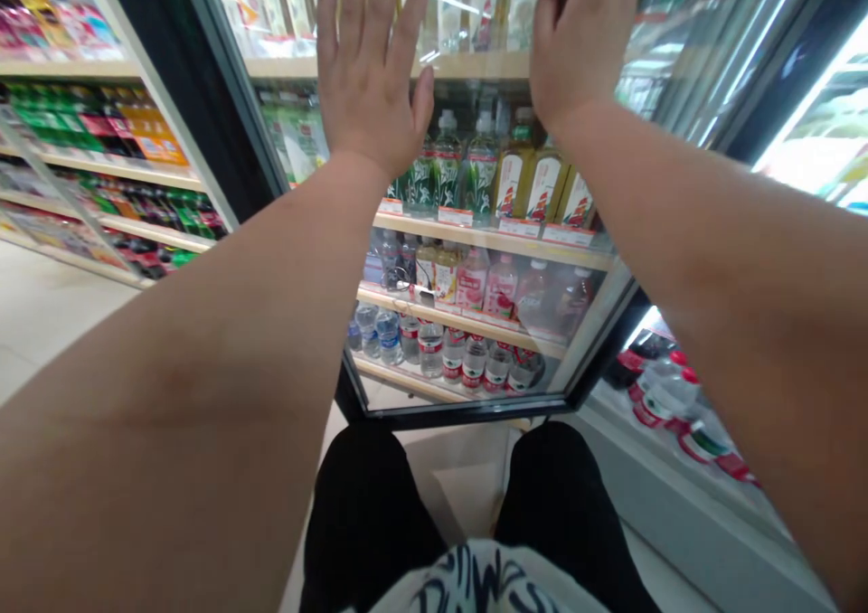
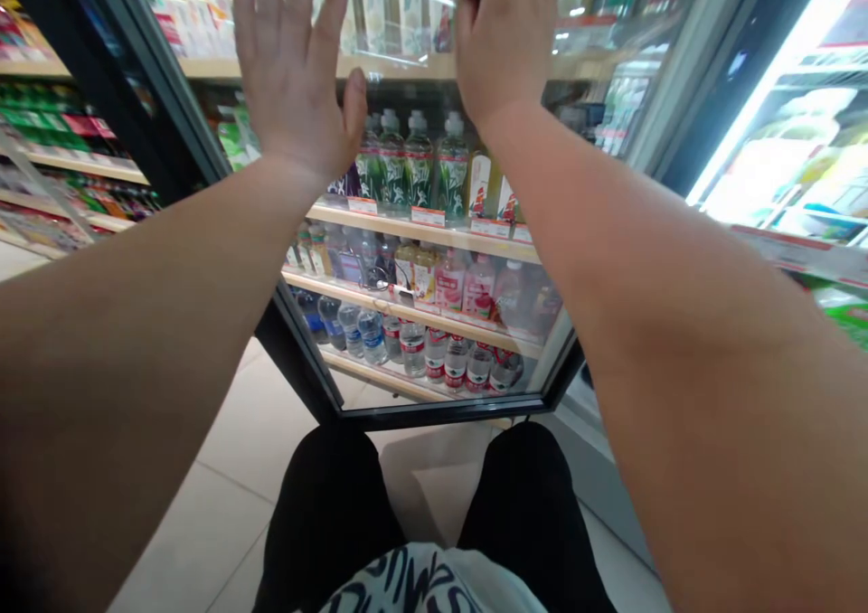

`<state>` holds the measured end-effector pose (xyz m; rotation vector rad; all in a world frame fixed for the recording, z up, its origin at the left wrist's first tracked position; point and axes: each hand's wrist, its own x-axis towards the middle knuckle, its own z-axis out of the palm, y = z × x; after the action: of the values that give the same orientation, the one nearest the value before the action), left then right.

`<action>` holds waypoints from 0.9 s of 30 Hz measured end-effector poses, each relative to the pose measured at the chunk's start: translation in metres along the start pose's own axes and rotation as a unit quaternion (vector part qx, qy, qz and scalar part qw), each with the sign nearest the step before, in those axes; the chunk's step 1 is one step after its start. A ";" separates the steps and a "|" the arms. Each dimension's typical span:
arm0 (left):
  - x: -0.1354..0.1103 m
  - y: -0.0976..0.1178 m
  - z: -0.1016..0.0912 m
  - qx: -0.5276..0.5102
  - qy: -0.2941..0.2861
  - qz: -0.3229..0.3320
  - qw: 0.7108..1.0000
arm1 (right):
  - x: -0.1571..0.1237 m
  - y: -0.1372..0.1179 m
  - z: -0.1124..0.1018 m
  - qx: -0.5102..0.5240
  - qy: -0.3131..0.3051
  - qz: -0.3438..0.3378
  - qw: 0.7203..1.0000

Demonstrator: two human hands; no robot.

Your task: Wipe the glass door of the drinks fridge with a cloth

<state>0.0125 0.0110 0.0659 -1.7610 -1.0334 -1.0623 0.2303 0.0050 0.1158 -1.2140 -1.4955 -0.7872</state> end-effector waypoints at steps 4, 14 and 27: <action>0.002 -0.004 0.004 -0.010 -0.004 0.003 1.000 | -0.047 0.003 0.011 0.091 -0.141 -0.273 0.947; 0.002 -0.009 0.007 0.002 0.019 0.019 1.000 | -0.066 0.015 0.013 0.049 -0.036 -0.251 0.966; 0.000 -0.010 -0.001 -0.052 -0.002 0.018 0.998 | -0.077 0.018 0.012 0.024 -0.019 -0.265 0.964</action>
<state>0.0029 0.0140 0.0688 -1.8587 -0.9599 -1.1094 0.2422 -0.0015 0.0371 -0.7965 -1.8914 -1.0728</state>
